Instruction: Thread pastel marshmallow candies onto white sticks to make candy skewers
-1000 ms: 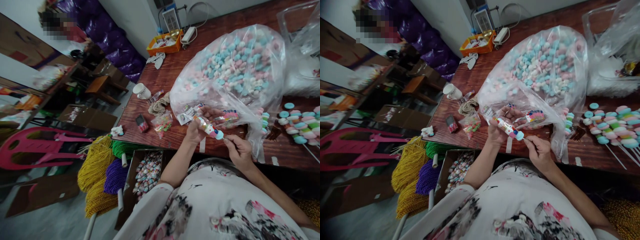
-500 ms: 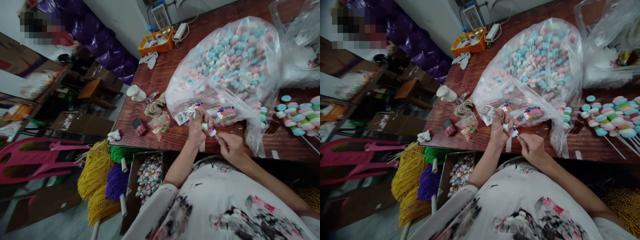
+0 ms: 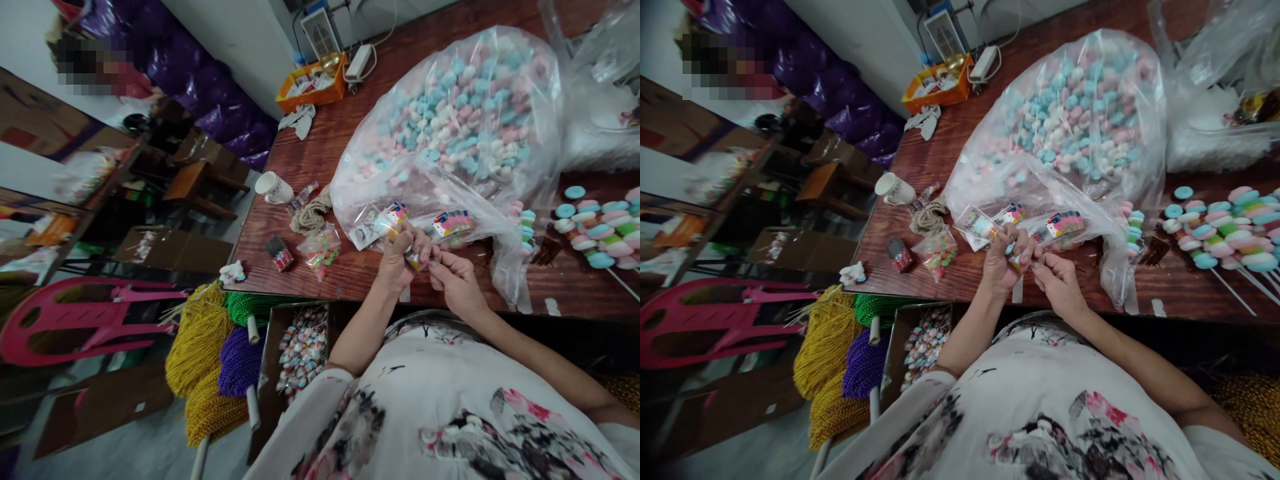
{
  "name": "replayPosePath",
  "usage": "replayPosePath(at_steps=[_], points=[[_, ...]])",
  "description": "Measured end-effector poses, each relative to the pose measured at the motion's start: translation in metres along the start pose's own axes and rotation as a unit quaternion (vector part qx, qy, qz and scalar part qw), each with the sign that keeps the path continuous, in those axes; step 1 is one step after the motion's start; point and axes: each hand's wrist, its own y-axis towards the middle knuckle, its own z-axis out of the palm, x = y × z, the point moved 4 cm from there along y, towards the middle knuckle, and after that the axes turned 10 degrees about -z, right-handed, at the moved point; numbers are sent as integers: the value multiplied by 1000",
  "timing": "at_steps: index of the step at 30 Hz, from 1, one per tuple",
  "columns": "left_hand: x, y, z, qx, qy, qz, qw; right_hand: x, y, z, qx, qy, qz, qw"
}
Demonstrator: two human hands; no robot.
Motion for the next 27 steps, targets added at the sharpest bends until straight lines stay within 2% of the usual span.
replayPosePath(at_steps=[2, 4, 7, 11, 15, 19, 23, 27], points=[[-5, 1, -4, -11, -29, 11, 999, 7, -4, -4, 52, -101, -45, 992], [-10, 1, -8, -16, -61, 27, 998, 13, -9, -10, 94, -205, -81, 971], [-11, 1, -10, -17, -103, 35, 994, 15, -17, -19, 109, -283, -98, 948], [0, -1, -1, 2, -154, 3, 988, 14, -21, -16, 93, -295, -112, 944], [14, -5, 11, 36, -184, -35, 982, 10, -17, -7, 69, -262, -129, 954], [21, -7, 12, 7, -141, -2, 990, 6, -12, -4, 36, -242, -144, 959], [26, -6, 10, -17, -128, 29, 991, 8, -9, -2, 28, -277, -178, 944], [39, -9, 5, -6, -138, -15, 990, 15, -5, -8, 38, -329, -211, 920]])
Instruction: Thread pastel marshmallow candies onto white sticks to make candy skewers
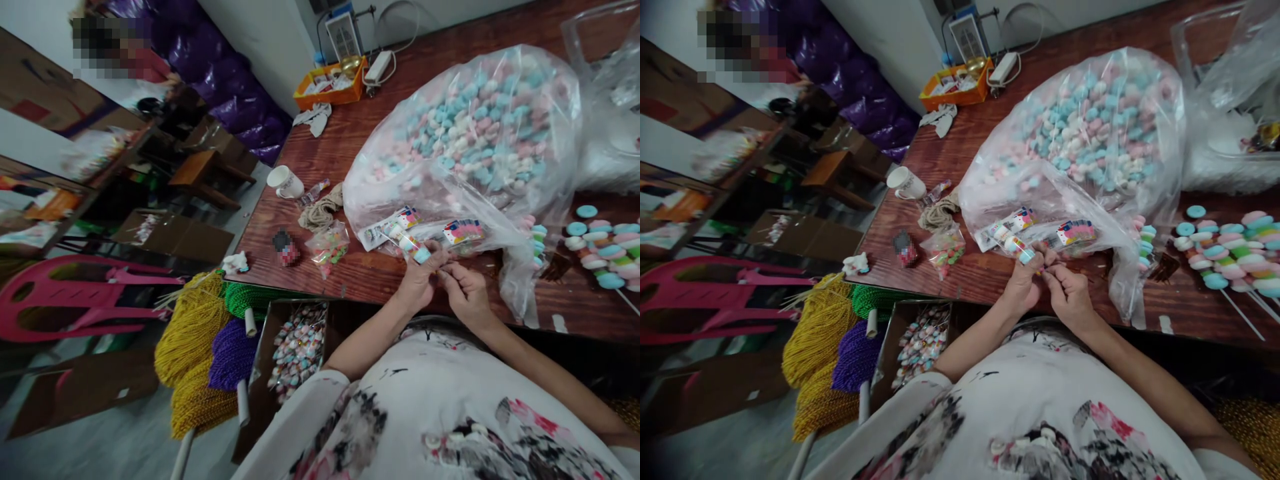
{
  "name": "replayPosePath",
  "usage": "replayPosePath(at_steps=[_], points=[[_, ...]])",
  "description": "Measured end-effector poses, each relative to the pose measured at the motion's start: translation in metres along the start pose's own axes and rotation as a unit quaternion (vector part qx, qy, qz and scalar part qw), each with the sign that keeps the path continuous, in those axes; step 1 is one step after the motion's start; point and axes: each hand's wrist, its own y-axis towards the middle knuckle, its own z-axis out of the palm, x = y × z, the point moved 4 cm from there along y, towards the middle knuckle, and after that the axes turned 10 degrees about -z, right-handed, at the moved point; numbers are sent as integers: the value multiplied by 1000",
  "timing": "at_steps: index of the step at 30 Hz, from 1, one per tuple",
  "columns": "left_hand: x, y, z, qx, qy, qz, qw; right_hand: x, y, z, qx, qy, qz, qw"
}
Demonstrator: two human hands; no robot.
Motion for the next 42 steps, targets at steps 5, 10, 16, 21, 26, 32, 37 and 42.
replayPosePath(at_steps=[5, 10, 16, 21, 26, 32, 37, 42], points=[[1, -35, -13, 91, 248, -72, 962, -4, 12, -38, 74, -151, -102, 980], [-48, -57, -5, 84, 597, 167, 780, 11, 29, -62, 240, -362, -239, 868], [-54, -24, 8, 195, 622, 103, 751, 49, 47, -53, 339, -386, -353, 782], [-35, -16, -15, 29, 363, -31, 931, 54, 62, -87, 73, -245, -267, 929], [-25, -19, -13, -61, 240, 69, 967, 21, 25, -52, 13, -39, -52, 998], [-13, -28, -14, -32, 263, 51, 963, 13, 9, -23, -72, -31, -89, 993], [1, -27, -22, 28, 140, -85, 986, 13, 14, -29, -57, -111, -140, 982], [4, -26, -20, 55, 147, -94, 983, 19, 10, -26, -56, -209, -195, 957]])
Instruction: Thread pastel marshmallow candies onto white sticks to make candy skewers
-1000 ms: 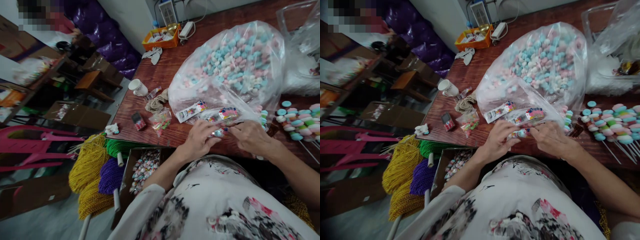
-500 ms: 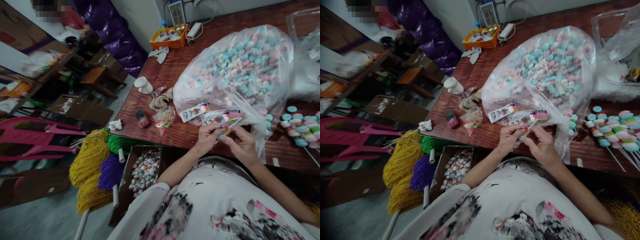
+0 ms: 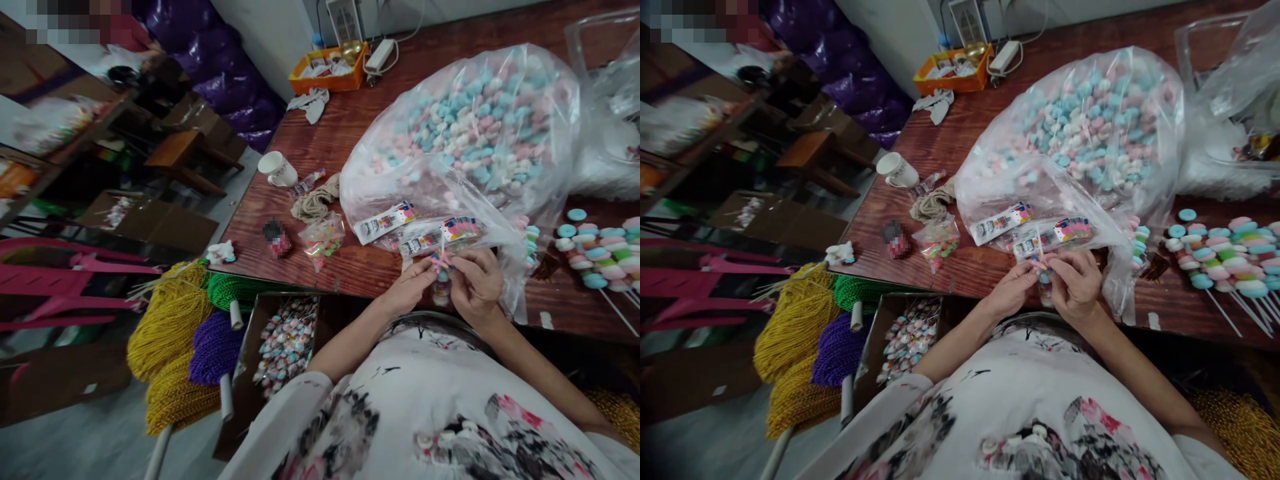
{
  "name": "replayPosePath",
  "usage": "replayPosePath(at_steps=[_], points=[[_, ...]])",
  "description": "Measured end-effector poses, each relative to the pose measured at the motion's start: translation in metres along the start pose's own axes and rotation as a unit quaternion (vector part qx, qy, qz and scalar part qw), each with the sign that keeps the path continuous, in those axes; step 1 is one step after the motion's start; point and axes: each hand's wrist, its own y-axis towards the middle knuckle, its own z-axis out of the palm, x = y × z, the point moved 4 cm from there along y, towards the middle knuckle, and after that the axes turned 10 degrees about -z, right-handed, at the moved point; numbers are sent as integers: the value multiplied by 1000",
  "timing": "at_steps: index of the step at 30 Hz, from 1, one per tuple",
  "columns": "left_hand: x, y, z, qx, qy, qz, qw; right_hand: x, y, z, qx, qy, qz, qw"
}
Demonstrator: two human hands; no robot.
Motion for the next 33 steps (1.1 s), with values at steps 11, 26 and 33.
replayPosePath(at_steps=[11, 26, 33], points=[[-17, -7, 8, -59, 424, 155, 890, -7, -4, 4, -19, 95, 88, 991], [-3, -13, -4, 235, 51, -234, 942, -14, 8, -23, 290, -5, -227, 930], [-8, -18, -1, 141, 514, -31, 846, -7, -2, -7, 415, -58, -144, 897]])
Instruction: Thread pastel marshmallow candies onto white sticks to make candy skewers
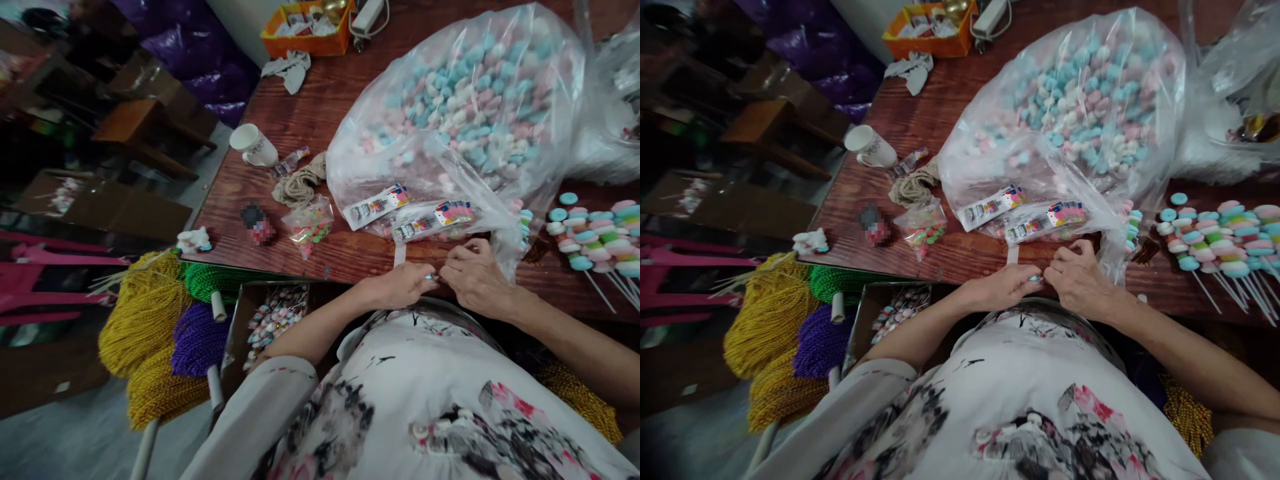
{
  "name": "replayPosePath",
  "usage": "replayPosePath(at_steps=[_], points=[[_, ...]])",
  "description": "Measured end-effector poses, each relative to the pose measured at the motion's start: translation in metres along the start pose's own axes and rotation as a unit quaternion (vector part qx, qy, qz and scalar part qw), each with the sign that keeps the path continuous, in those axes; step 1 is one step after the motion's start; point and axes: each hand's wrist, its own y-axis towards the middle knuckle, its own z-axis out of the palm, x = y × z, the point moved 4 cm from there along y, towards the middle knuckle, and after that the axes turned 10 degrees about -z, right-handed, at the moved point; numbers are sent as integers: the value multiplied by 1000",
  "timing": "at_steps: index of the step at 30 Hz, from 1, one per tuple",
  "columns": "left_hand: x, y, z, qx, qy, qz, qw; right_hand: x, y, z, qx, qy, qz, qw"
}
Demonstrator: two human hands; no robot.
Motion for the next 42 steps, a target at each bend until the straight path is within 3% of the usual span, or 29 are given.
replayPosePath(at_steps=[3, 4, 6, 8, 9, 12, 14, 15, 17, 19, 20, 22, 23, 25, 28, 32, 34, 37, 39, 42], points=[[-6, -5, -2, -126, 214, 3, 969, 5, 2, 9, 35, 62, 76, 995], [-6, -7, -3, -138, 225, -2, 965, 9, 2, 9, 22, 54, 95, 994], [-1, -7, -7, -132, 149, -16, 980, 19, 2, 6, -41, -11, 117, 992], [9, -6, -10, -72, -30, -46, 996, 33, -1, 4, -114, -72, 108, 985], [15, -6, -10, -24, -132, -68, 989, 40, -2, 4, -140, -80, 92, 983], [27, -10, -1, 134, -345, -132, 920, 50, -7, 9, -176, -44, 37, 983], [29, -15, 3, 202, -373, -150, 893, 50, -10, 12, -190, -18, 13, 982], [28, -17, 4, 220, -355, -151, 896, 49, -11, 15, -190, -8, 9, 982], [24, -22, 3, 203, -242, -132, 939, 47, -11, 22, -166, 15, 21, 986], [15, -27, -1, 105, -37, -89, 990, 46, -9, 33, -139, 51, 65, 987], [8, -29, -3, 39, 80, -66, 994, 45, -9, 39, -134, 75, 94, 984], [-3, -34, -3, -69, 275, -32, 959, 46, -8, 48, -136, 134, 142, 971], [-6, -36, -1, -96, 333, -24, 938, 46, -8, 50, -138, 160, 158, 964], [-5, -36, 2, -123, 368, -19, 921, 44, -9, 48, -142, 181, 170, 958], [5, -35, -4, -180, 265, -18, 947, 31, -18, 32, -159, 115, 187, 963], [19, -37, -21, -229, -30, -37, 972, -5, -37, 12, -159, -32, 265, 951], [23, -38, -25, -223, -213, -61, 949, -19, -39, 12, -112, -83, 279, 950], [23, -36, -24, -215, -410, -75, 883, -27, -30, 21, -23, -126, 275, 953], [20, -32, -20, -203, -470, -78, 855, -28, -24, 26, 9, -135, 278, 951], [15, -25, -11, -177, -506, -90, 839, -31, -21, 29, 15, -116, 276, 954]])
